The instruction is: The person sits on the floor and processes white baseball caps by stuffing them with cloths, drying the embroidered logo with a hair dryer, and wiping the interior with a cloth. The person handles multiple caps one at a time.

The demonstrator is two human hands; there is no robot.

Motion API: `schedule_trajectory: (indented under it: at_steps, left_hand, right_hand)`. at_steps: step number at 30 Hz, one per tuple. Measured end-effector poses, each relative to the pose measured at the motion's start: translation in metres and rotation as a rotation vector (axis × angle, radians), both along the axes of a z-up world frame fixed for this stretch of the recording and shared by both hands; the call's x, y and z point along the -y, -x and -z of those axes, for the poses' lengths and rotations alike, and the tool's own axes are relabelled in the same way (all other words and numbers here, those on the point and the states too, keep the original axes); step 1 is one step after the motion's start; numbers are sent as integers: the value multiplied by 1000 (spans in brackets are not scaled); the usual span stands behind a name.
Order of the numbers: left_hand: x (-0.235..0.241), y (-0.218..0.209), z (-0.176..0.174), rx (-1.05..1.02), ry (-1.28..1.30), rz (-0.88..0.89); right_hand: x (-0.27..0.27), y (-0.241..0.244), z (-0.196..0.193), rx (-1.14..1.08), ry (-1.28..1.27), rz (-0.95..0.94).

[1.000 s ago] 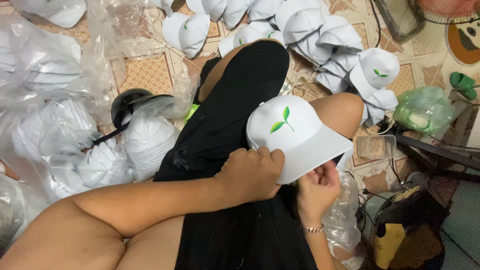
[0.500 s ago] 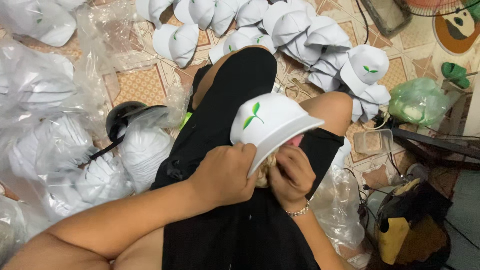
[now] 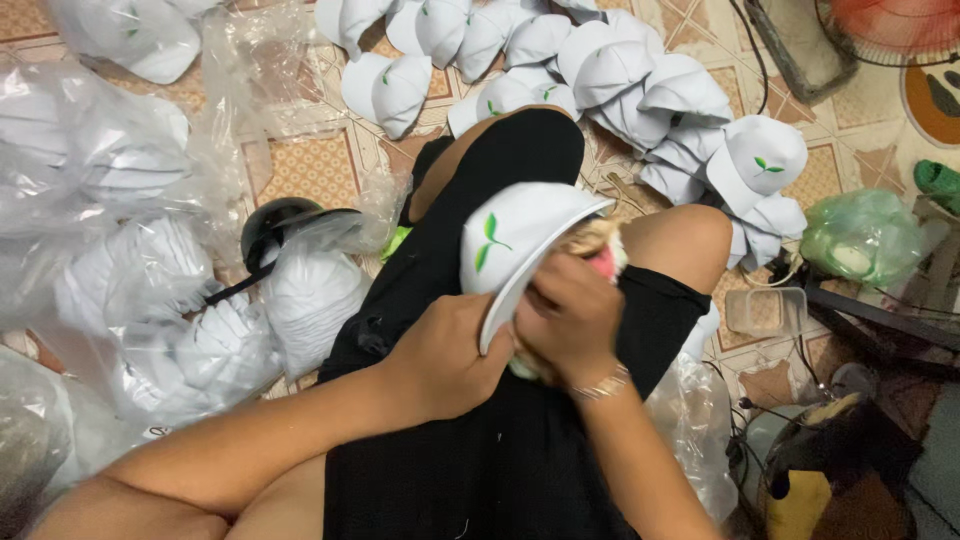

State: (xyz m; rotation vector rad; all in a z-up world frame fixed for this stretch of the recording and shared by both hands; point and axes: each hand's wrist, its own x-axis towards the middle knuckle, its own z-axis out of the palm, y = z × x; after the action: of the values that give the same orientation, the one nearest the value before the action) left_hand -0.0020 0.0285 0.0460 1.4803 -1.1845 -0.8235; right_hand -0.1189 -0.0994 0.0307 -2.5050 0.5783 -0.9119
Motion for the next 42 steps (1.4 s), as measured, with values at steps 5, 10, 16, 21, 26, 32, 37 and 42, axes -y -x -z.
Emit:
schedule_trajectory:
  at_steps: [5,10,16,21,26,32,37,42]
  left_hand:
    - [-6,-12,-1,-422,-180,149]
    - [-3,-6,15,-477,-349,167]
    - [-5,-4,19,61,-302,103]
    - [-7,-17,11,180,-327,10]
    - [-6,-15,10,240,-410,32]
    - [-6,-12,17,317,-342,184]
    - [-6,-7,18,337,-380,200]
    - [-3,-4,12,295,-235,215]
  right_hand:
    - [-15,56,-46,-11,-79,-117]
    - [-39,80,-25,-202,-140,-51]
    - [-51,27,-7,74,-296,258]
    - [-37,24,-16,-5,223,183]
    - [-52,50,-23,-117,-124,-85]
    - [-48,48,8,-500,-164,-133]
    - [-49,27,55,-629,106,-22]
    - [-39,27,53,-66,355,42]
